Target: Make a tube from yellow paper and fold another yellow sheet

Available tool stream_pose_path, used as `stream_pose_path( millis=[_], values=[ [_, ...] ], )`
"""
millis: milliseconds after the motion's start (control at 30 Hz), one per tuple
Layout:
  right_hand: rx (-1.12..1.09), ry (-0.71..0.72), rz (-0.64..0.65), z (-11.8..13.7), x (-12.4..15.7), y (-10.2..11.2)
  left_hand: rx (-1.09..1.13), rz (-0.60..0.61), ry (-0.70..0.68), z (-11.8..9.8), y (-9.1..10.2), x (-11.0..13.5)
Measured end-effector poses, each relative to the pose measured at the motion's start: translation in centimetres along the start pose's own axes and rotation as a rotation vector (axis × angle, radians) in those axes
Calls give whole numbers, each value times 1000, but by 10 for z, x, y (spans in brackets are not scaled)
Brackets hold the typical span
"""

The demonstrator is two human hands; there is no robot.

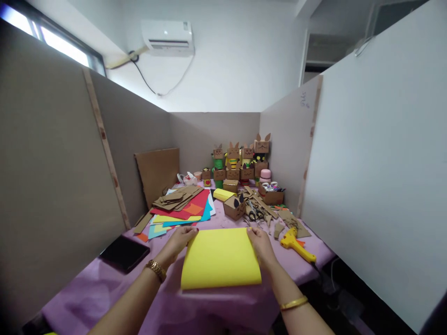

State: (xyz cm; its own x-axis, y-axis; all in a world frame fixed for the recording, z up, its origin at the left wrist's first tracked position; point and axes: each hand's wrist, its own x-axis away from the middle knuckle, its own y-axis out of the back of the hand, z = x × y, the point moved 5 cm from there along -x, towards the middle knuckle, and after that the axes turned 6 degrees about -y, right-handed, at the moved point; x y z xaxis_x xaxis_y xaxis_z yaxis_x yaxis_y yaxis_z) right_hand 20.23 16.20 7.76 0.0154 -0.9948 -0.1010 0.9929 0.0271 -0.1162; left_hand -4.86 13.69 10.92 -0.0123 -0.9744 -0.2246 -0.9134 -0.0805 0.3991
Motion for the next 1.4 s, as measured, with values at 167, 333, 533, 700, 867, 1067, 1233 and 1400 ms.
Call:
stream_pose_path(
  millis=[167,333,533,700,867,1067,1233,1400],
  values=[
    [-28,96,-16,8,-10,5,69,-90,-102,-14,7,-13],
    [-100,117,-16,14,5,18,154,-154,-148,-18,5,3],
    [-205,35,-9,7,10,24,288,-100,-94,-16,-3,14],
    [-317,-66,33,-1,9,19,373,-5,-72,-20,-1,15],
    [-378,-131,36,-1,7,18,393,19,-17,-15,-1,14],
    [-365,-159,60,7,7,18,377,18,104,-11,5,12],
    [-258,-200,83,-10,0,11,274,20,186,2,8,5],
    [-63,-196,98,-43,-10,7,92,4,180,30,-3,0]
  ],
)
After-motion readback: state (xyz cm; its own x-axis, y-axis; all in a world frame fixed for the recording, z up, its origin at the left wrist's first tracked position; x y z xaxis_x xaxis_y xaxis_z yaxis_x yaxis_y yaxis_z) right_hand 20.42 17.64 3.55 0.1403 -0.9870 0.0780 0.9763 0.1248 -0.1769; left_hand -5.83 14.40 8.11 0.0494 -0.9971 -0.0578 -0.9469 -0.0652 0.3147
